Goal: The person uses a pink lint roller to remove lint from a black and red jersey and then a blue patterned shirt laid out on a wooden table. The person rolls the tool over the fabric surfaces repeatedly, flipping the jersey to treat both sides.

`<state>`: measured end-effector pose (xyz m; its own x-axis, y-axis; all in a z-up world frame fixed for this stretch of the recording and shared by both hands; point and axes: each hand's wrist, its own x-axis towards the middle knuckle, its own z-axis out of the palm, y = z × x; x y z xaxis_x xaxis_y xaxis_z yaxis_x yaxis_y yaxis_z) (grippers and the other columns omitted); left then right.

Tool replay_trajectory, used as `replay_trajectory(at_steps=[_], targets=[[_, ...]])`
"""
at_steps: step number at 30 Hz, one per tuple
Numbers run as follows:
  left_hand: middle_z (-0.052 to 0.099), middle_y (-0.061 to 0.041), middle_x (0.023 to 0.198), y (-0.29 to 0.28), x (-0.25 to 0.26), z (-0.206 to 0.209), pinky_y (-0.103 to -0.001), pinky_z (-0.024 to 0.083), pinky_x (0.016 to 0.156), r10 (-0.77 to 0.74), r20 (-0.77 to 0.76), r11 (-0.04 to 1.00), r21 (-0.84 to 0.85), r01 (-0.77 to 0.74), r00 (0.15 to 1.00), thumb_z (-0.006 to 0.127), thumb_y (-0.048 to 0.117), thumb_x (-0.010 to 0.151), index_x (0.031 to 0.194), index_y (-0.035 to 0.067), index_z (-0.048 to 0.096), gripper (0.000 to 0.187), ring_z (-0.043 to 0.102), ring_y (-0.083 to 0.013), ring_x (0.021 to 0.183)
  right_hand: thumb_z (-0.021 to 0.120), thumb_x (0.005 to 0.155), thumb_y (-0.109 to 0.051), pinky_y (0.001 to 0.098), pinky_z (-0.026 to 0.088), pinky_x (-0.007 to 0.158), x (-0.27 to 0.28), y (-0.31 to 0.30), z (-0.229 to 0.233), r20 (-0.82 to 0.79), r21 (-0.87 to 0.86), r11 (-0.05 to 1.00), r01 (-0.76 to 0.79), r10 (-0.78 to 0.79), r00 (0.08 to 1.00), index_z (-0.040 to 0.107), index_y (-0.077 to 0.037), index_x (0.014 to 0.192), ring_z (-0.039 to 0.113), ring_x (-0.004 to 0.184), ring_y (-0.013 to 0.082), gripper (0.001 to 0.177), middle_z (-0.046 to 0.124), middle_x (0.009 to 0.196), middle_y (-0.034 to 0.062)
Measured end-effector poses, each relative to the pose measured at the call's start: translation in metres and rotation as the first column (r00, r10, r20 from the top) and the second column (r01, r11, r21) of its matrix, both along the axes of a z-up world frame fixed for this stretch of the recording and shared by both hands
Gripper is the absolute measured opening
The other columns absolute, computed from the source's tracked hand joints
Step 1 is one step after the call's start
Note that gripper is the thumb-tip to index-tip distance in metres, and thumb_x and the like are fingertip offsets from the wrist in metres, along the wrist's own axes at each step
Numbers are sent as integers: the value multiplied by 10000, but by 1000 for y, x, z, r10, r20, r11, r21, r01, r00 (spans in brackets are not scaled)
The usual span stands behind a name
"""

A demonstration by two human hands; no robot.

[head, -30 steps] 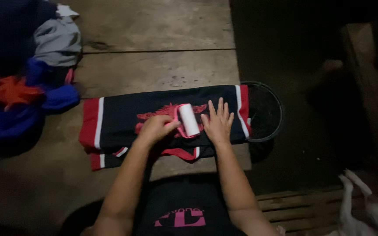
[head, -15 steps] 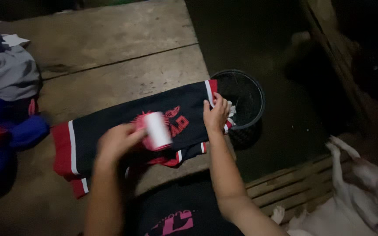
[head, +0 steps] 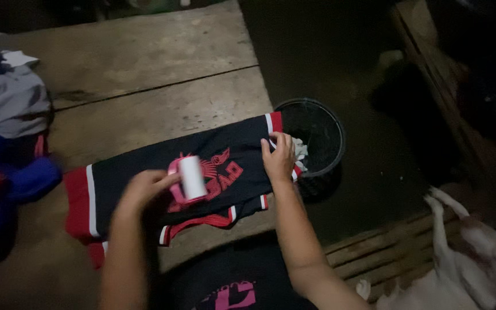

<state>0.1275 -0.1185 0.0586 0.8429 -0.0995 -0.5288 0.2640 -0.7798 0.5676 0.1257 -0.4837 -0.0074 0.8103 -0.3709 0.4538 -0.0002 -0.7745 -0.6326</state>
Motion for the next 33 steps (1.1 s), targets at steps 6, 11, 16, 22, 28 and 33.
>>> replay_trajectory(at_steps=[6,11,16,22,28,33], targets=[[798,-127,979,84,-45,43,-475,498,811,242,-36,931,290,-221,970,681,599,848,1048,151,831,513,734,-305,905,801,856,-274,491,464,928,-4,12,27,-11,-144,989,13,-14,1000,692,-108,1066,596,1075,362,289,658,1115,121],[790,-95,994,16,-41,43,-425,564,819,178,144,970,143,-198,973,661,583,805,1031,210,809,461,753,-276,914,733,849,-207,476,463,1001,-21,86,45,-15,-58,913,-404,404,915,696,-149,1085,635,1182,285,245,685,1210,68],[777,-105,868,-11,-37,10,-421,480,898,-1,397,999,32,-13,918,675,553,840,953,180,824,417,725,-294,838,659,946,-201,519,385,1075,-34,155,35,-105,59,731,-680,682,724,674,-154,1233,555,1310,314,291,626,1362,117],[792,-66,876,72,-59,-28,-419,395,982,223,395,964,44,-261,891,696,551,823,909,189,851,402,693,-268,898,743,880,-291,573,313,1116,-39,157,19,-129,-101,742,-663,651,748,663,-96,1260,504,1314,349,435,610,1336,120],[779,-54,839,156,-93,-12,-487,374,1009,367,483,760,336,-556,795,669,503,885,868,213,853,343,681,-305,869,746,883,-229,532,357,1116,-36,161,14,-181,-187,757,-626,600,779,694,-141,1005,546,1268,316,160,631,1264,76],[762,-103,790,105,-85,1,-490,380,973,366,585,814,175,-553,724,683,478,797,801,185,836,330,705,-299,786,737,865,-202,556,332,1106,-33,166,15,-159,-214,761,-613,592,790,688,-107,978,546,1233,324,156,633,1220,85]])
